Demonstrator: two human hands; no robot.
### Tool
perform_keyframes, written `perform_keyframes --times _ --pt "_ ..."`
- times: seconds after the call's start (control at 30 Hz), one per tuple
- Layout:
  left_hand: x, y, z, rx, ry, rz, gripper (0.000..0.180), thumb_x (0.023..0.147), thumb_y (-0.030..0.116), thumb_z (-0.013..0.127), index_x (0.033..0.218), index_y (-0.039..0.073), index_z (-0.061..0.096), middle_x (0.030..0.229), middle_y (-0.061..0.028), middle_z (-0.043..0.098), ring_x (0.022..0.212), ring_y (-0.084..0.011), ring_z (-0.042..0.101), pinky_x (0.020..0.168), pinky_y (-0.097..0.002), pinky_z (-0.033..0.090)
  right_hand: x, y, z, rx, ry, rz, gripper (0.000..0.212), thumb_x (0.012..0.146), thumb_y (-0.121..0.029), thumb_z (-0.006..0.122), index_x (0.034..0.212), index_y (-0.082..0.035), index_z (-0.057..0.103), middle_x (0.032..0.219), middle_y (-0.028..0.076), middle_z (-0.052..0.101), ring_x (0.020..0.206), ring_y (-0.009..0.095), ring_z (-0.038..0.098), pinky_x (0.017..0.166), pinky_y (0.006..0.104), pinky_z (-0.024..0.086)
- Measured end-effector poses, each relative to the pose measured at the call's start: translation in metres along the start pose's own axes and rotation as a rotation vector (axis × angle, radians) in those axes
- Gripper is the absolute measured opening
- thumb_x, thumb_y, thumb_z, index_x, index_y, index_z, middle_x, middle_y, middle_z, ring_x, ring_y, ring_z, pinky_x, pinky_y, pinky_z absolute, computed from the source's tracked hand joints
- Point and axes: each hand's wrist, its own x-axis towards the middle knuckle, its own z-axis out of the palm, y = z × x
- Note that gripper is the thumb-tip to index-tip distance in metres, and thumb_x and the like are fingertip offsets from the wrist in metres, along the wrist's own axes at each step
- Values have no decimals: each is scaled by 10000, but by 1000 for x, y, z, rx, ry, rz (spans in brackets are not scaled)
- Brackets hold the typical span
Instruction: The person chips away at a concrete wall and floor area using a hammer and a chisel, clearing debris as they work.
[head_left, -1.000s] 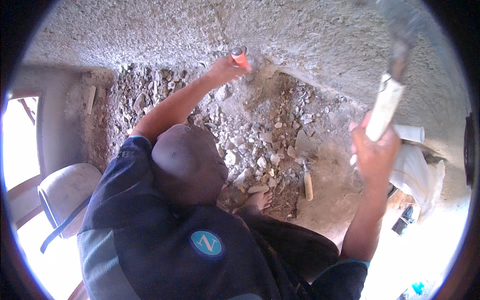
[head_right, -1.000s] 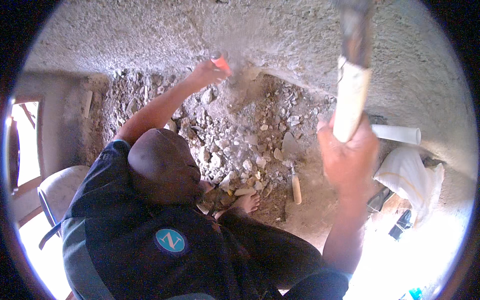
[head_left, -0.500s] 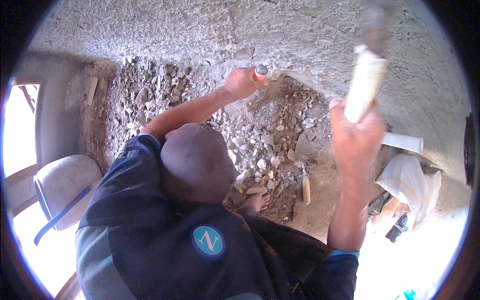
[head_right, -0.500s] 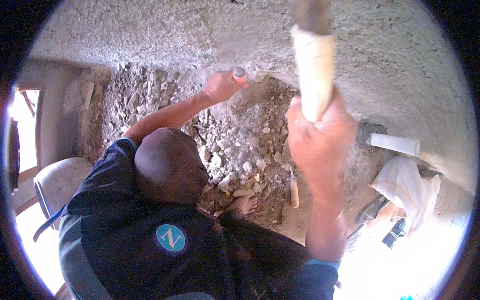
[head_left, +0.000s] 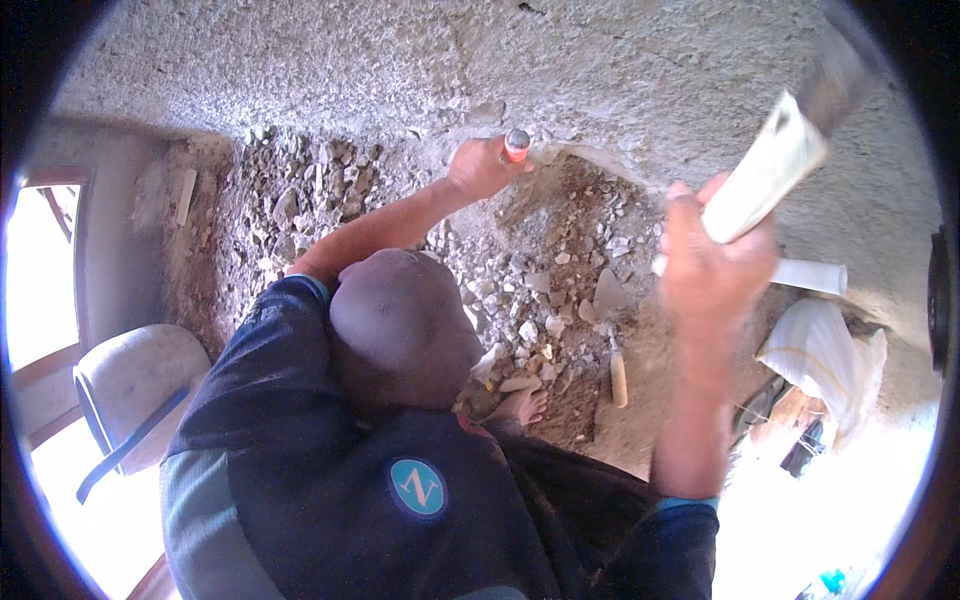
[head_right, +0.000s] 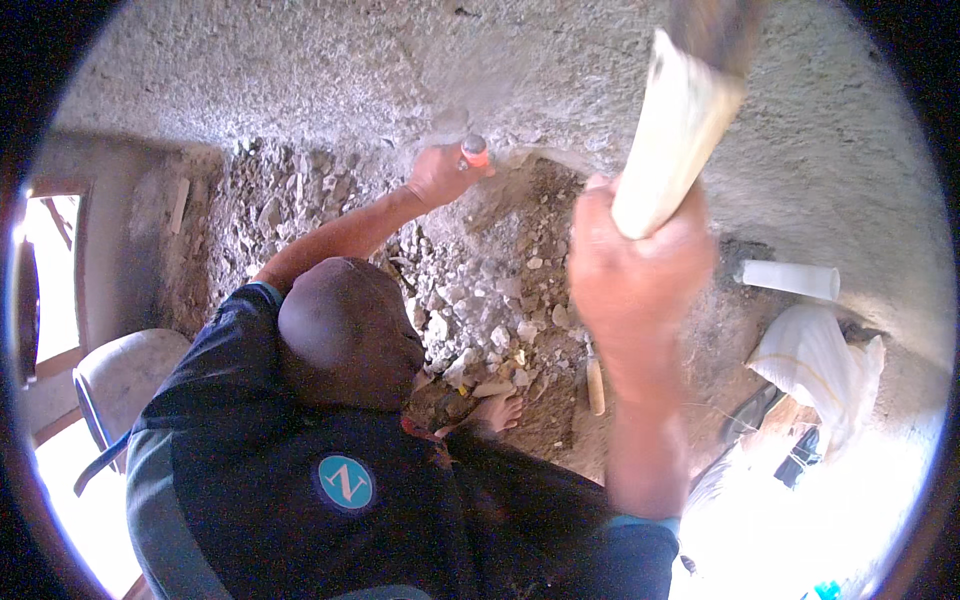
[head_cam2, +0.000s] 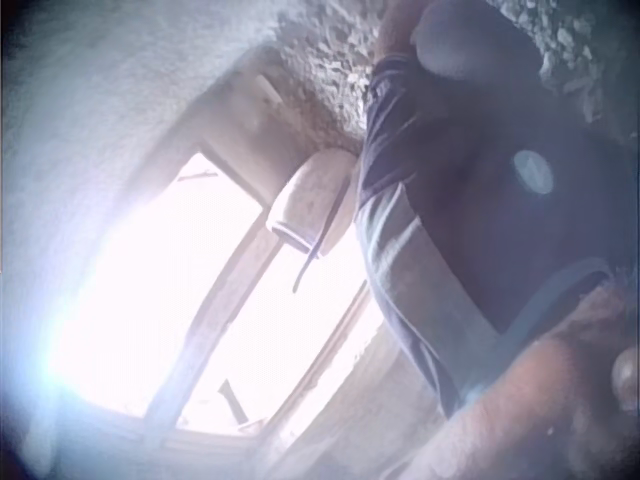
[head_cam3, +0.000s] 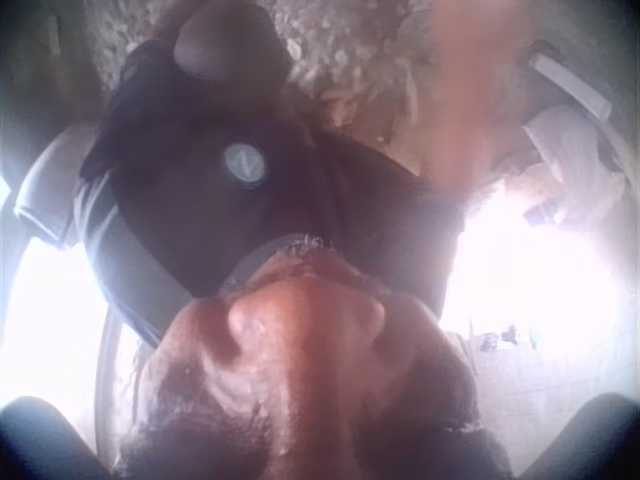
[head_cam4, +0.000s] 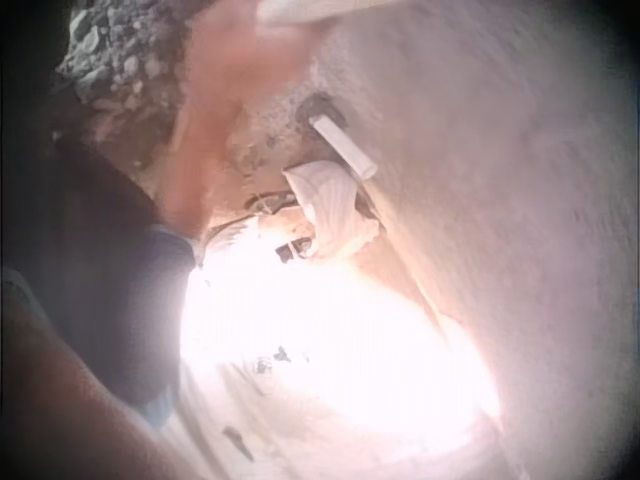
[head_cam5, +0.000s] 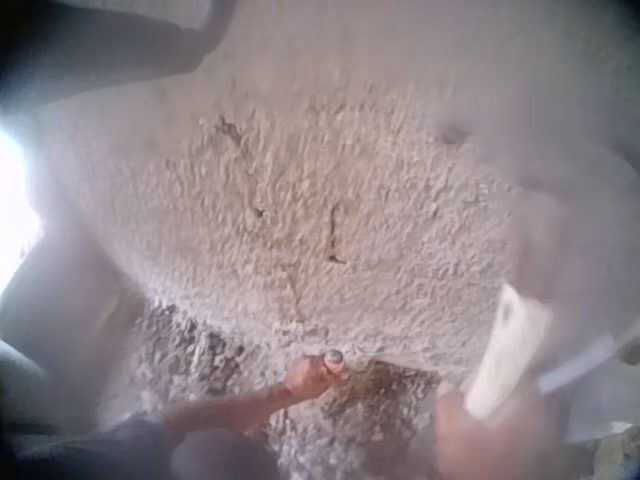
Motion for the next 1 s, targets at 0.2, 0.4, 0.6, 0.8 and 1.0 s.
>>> perform_keyframes --times 0.2,0.4,0.6,0.8,1.0 --pt "2 2 11 -56 84 95 444 775 470 705 1021 107 635 914 -152 682 854 -334 657 756 -419 519 -12 82 19 -676 -543 325 336 756 -141 687 1046 -4 586 923 220 663 867 379 661 775 433 526" --pt "0 2 -6 -65 -30 65 593 722 462 758 1168 111 586 994 -121 688 937 -316 657 866 -397 511 11 -19 -19 -239 -96 -133 190 770 -55 638 940 16 594 770 208 654 729 274 688 646 383 521" --pt "-20 -60 -13 -173 54 -121 569 733 130 651 1281 125 495 1145 -88 647 975 -306 645 880 -367 506 12 -11 13 -36 88 -290 175 777 -120 687 906 -33 606 706 103 638 625 155 631 577 292 510" --pt "-40 -168 -60 129 468 -80 511 734 35 551 1245 62 547 1080 -95 676 847 -218 684 768 -326 535 -7 69 17 -665 -568 85 213 752 -55 596 960 -10 601 894 235 657 870 415 641 759 444 520" --pt "-55 -100 -82 -145 314 -93 423 801 112 649 1211 57 560 1045 -97 683 816 -204 687 738 -330 551 29 -44 -47 -164 2 -115 126 798 -74 660 881 -43 569 667 60 576 537 119 547 481 254 444"
